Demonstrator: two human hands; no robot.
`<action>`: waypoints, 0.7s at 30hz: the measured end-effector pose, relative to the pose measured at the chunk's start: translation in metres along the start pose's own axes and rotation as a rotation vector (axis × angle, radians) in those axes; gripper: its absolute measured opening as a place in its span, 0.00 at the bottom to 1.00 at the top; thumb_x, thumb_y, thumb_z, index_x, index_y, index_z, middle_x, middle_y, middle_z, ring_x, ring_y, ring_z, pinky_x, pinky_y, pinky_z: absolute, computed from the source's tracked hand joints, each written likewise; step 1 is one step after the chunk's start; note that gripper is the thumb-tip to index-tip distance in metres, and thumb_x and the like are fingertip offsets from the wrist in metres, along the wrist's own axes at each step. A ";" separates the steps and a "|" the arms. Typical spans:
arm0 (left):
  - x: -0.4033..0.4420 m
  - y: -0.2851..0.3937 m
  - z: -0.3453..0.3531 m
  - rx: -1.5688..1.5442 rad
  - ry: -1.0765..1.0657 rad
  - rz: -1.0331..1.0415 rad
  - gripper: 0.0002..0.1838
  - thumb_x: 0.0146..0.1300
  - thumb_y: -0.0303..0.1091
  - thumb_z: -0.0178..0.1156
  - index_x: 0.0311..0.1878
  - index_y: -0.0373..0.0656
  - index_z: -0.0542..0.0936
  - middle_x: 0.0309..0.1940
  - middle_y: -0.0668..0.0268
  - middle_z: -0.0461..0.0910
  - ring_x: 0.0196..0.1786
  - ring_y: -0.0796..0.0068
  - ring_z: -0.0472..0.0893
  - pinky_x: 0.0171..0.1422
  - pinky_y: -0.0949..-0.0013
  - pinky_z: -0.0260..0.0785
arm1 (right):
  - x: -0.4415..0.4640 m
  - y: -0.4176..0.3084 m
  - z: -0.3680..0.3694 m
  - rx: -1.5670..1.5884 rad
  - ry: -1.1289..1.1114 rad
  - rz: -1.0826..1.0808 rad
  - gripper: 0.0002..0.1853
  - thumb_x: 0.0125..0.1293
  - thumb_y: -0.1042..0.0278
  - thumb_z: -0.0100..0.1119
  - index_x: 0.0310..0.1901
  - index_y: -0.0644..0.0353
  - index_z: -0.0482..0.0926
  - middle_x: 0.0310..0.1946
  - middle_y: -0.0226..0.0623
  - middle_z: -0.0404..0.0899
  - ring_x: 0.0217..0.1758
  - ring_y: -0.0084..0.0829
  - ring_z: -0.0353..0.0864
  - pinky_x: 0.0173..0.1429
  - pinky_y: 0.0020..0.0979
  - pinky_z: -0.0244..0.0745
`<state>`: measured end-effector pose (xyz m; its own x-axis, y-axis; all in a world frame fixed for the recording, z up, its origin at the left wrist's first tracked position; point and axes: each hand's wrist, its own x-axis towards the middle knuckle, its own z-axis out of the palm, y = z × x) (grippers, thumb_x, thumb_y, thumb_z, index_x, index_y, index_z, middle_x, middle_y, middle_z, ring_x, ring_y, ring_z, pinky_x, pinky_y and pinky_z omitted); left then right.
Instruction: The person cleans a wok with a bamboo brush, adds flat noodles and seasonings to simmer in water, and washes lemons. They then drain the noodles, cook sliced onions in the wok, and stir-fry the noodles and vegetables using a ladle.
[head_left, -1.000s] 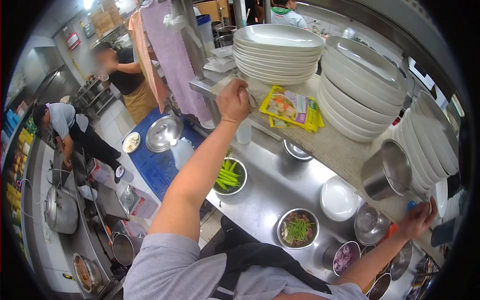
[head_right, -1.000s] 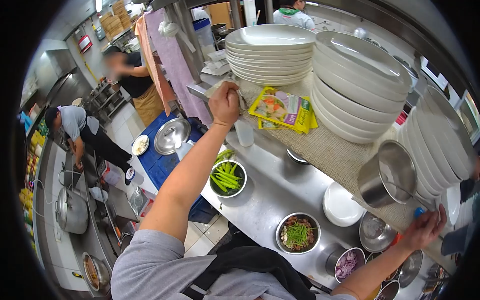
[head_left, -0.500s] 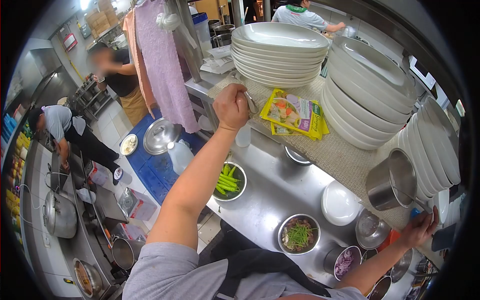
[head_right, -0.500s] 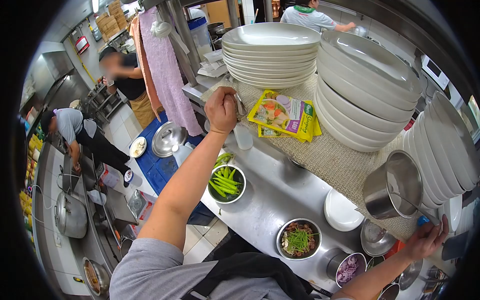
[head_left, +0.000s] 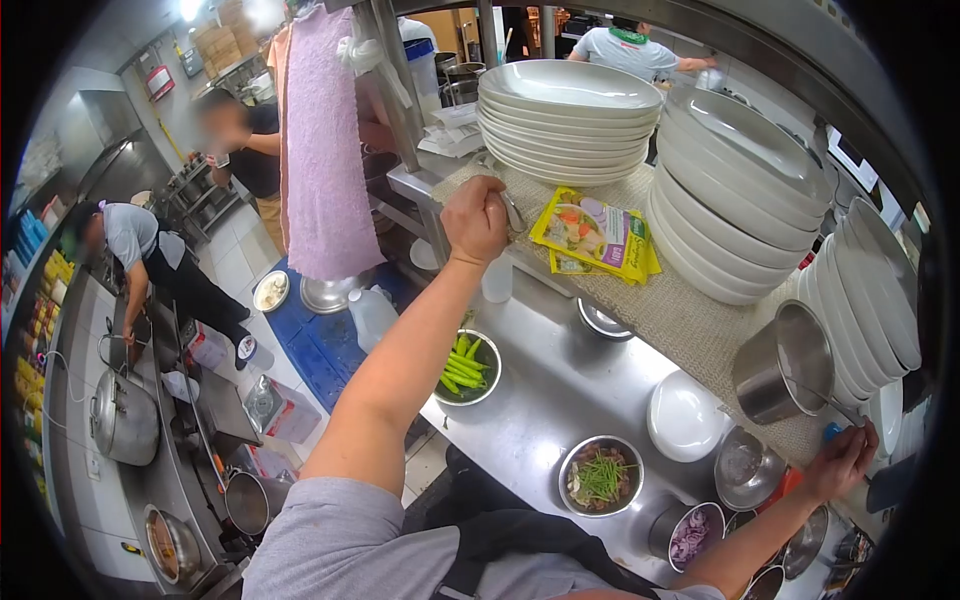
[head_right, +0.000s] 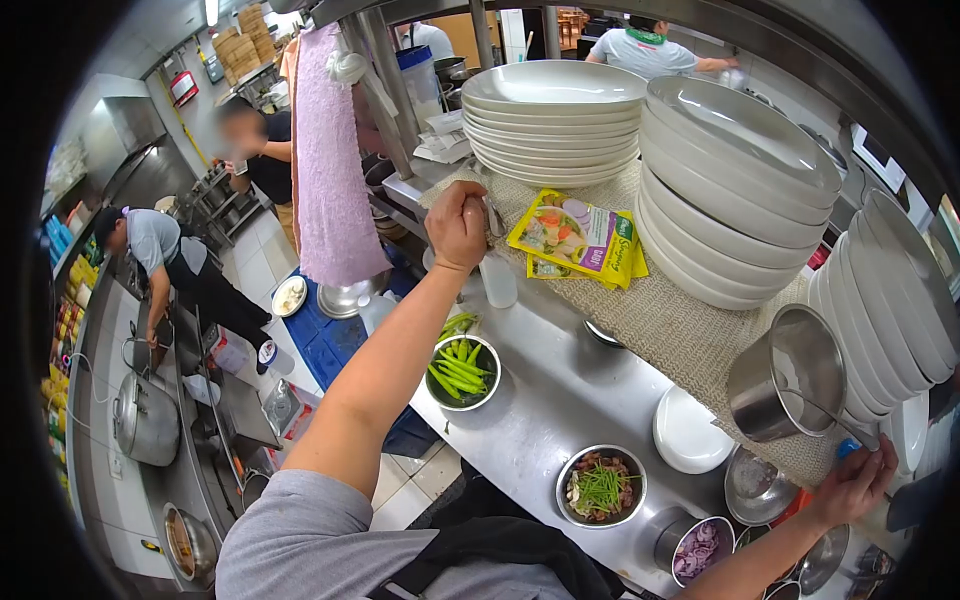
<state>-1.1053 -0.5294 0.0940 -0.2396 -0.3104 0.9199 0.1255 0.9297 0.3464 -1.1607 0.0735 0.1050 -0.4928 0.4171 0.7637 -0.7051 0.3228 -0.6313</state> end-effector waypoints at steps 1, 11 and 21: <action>0.000 -0.001 -0.001 0.004 0.001 0.005 0.09 0.59 0.30 0.48 0.34 0.41 0.79 0.22 0.61 0.78 0.28 0.60 0.79 0.36 0.62 0.70 | 0.000 0.001 -0.001 0.042 -0.014 0.023 0.11 0.74 0.71 0.47 0.50 0.66 0.75 0.26 0.21 0.57 0.24 0.13 0.48 0.27 0.20 0.43; 0.001 0.002 -0.002 0.016 0.001 -0.003 0.10 0.58 0.30 0.47 0.34 0.41 0.79 0.22 0.61 0.78 0.28 0.60 0.80 0.36 0.62 0.70 | 0.004 0.002 -0.001 0.131 -0.087 0.045 0.11 0.73 0.72 0.48 0.53 0.65 0.73 0.21 0.18 0.51 0.22 0.11 0.47 0.27 0.20 0.42; -0.001 0.000 0.001 -0.036 -0.022 -0.081 0.08 0.55 0.30 0.50 0.32 0.44 0.79 0.25 0.57 0.78 0.31 0.52 0.79 0.37 0.56 0.69 | 0.001 -0.031 0.018 0.459 0.013 0.298 0.05 0.72 0.74 0.48 0.46 0.62 0.71 0.21 0.20 0.54 0.21 0.13 0.50 0.26 0.20 0.44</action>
<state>-1.1060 -0.5294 0.0928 -0.2712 -0.3797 0.8845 0.1388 0.8939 0.4263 -1.1485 0.0487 0.1271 -0.7007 0.4457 0.5571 -0.6877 -0.2137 -0.6939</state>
